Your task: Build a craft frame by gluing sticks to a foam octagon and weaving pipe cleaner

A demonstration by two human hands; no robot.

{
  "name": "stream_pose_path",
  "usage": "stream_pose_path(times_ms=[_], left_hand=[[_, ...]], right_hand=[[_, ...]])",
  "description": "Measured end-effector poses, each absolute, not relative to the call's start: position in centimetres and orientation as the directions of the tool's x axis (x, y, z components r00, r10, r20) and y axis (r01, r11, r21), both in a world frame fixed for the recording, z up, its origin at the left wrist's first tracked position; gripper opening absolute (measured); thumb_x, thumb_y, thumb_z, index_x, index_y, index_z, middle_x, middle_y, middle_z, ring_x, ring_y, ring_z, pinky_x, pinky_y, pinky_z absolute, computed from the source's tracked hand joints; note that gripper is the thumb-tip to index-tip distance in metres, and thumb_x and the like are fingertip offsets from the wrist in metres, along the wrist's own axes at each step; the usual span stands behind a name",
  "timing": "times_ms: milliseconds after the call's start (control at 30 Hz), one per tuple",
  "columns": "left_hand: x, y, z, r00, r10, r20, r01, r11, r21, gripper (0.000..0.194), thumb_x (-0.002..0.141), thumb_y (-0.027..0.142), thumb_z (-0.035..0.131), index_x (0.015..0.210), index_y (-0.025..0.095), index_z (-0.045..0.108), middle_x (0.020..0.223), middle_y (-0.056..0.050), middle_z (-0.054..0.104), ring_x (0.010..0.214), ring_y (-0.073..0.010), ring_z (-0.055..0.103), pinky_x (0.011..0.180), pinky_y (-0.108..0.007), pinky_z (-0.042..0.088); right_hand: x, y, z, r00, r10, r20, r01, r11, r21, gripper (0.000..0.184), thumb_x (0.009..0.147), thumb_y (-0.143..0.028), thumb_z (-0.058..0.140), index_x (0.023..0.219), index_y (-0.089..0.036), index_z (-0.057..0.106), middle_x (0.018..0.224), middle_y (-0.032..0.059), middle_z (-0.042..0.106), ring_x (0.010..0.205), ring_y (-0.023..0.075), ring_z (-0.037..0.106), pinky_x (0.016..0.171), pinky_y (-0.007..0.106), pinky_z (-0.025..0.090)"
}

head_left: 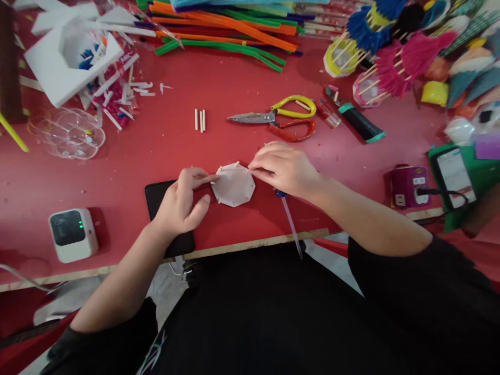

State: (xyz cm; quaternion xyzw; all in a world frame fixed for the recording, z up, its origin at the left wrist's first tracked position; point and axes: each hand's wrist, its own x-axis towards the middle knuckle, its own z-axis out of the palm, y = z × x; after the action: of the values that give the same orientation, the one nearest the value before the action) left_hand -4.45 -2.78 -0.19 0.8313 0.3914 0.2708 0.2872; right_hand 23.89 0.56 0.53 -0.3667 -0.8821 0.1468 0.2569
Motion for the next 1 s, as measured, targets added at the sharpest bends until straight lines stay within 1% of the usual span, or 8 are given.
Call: stream_pose_path(times_ms=[133, 467, 600, 667, 733, 833, 900, 1000], left_hand=[[-4.4, -2.8, -0.3, 0.546, 0.808, 0.222, 0.497, -0.525, 0.691, 0.035, 0.089, 0.021, 0.05, 0.123, 0.018, 0.042, 0.12, -0.017, 0.074, 0.112, -0.0293, 0.072, 0.087, -0.043, 0.059], [-4.3, -3.1, -0.5, 0.535, 0.813, 0.23, 0.479, -0.516, 0.71, 0.035, 0.09, 0.019, 0.048, 0.125, 0.015, 0.044, 0.118, -0.018, 0.074, 0.11, -0.0295, 0.073, 0.086, -0.044, 0.06], [-4.4, -3.2, -0.3, 0.513, 0.832, 0.212, 0.479, -0.482, 0.734, 0.036, 0.09, 0.02, 0.048, 0.125, 0.015, 0.052, 0.12, -0.015, 0.074, 0.11, -0.029, 0.072, 0.09, -0.045, 0.06], [-4.4, -3.2, -0.1, 0.477, 0.853, 0.212, 0.487, -0.457, 0.745, 0.033, 0.091, 0.02, 0.05, 0.122, 0.016, 0.058, 0.118, -0.013, 0.074, 0.109, -0.0274, 0.073, 0.092, -0.044, 0.06], [-4.4, -3.2, 0.0, 0.431, 0.871, 0.234, 0.512, -0.45, 0.732, 0.029, 0.09, 0.019, 0.053, 0.117, 0.017, 0.063, 0.113, -0.01, 0.076, 0.105, -0.0253, 0.073, 0.091, -0.042, 0.06], [-4.1, -3.0, 0.0, 0.404, 0.871, 0.279, 0.573, -0.479, 0.665, 0.026, 0.086, 0.013, 0.058, 0.11, 0.018, 0.066, 0.104, -0.008, 0.076, 0.098, -0.024, 0.072, 0.088, -0.04, 0.06], [-4.0, -2.9, -0.1, 0.424, 0.861, 0.279, 0.603, -0.499, 0.623, 0.029, 0.083, 0.009, 0.057, 0.109, 0.019, 0.066, 0.101, -0.008, 0.076, 0.096, -0.0243, 0.071, 0.087, -0.041, 0.06], [-3.8, -2.8, -0.2, 0.452, 0.857, 0.248, 0.608, -0.499, 0.617, 0.032, 0.083, 0.008, 0.058, 0.112, 0.02, 0.062, 0.103, -0.008, 0.075, 0.098, -0.0244, 0.07, 0.089, -0.042, 0.059]], right_hand=[[23.8, 0.6, 0.4, -0.596, 0.703, 0.388, 0.565, 0.711, -0.419, 0.012, 0.095, -0.021, 0.064, 0.088, -0.018, 0.073, 0.086, 0.0051, 0.077, 0.084, 0.0191, 0.071, 0.082, 0.033, 0.054], [23.7, 0.4, 0.5, -0.583, 0.76, 0.287, 0.612, 0.643, -0.461, 0.016, 0.097, -0.024, 0.059, 0.087, -0.021, 0.07, 0.087, 0.0038, 0.077, 0.088, 0.0204, 0.069, 0.087, 0.038, 0.051], [24.0, 0.4, 0.8, -0.598, 0.744, 0.298, 0.611, 0.664, -0.432, 0.009, 0.094, -0.025, 0.065, 0.093, -0.021, 0.072, 0.088, 0.0037, 0.077, 0.088, 0.0209, 0.069, 0.086, 0.038, 0.051], [24.1, 0.4, 1.0, -0.595, 0.737, 0.321, 0.608, 0.674, -0.42, 0.01, 0.094, -0.025, 0.065, 0.098, -0.021, 0.073, 0.091, 0.0039, 0.078, 0.089, 0.0208, 0.069, 0.087, 0.038, 0.051], [24.2, 0.4, 1.1, -0.59, 0.737, 0.33, 0.613, 0.674, -0.412, 0.013, 0.096, -0.026, 0.063, 0.101, -0.021, 0.074, 0.093, 0.0037, 0.079, 0.091, 0.021, 0.069, 0.089, 0.04, 0.051], [24.3, 0.4, 1.5, -0.588, 0.741, 0.324, 0.623, 0.671, -0.402, 0.016, 0.098, -0.029, 0.061, 0.1, -0.023, 0.075, 0.094, 0.0034, 0.078, 0.094, 0.0224, 0.067, 0.09, 0.043, 0.05], [24.4, 0.3, 1.9, -0.583, 0.738, 0.339, 0.625, 0.674, -0.393, 0.017, 0.098, -0.031, 0.06, 0.098, -0.023, 0.075, 0.095, 0.0039, 0.077, 0.095, 0.0233, 0.065, 0.09, 0.044, 0.049], [24.1, -0.1, 2.5, -0.577, 0.726, 0.374, 0.62, 0.688, -0.377, 0.017, 0.098, -0.029, 0.059, 0.097, -0.023, 0.074, 0.093, 0.0039, 0.074, 0.093, 0.023, 0.061, 0.089, 0.045, 0.048]])
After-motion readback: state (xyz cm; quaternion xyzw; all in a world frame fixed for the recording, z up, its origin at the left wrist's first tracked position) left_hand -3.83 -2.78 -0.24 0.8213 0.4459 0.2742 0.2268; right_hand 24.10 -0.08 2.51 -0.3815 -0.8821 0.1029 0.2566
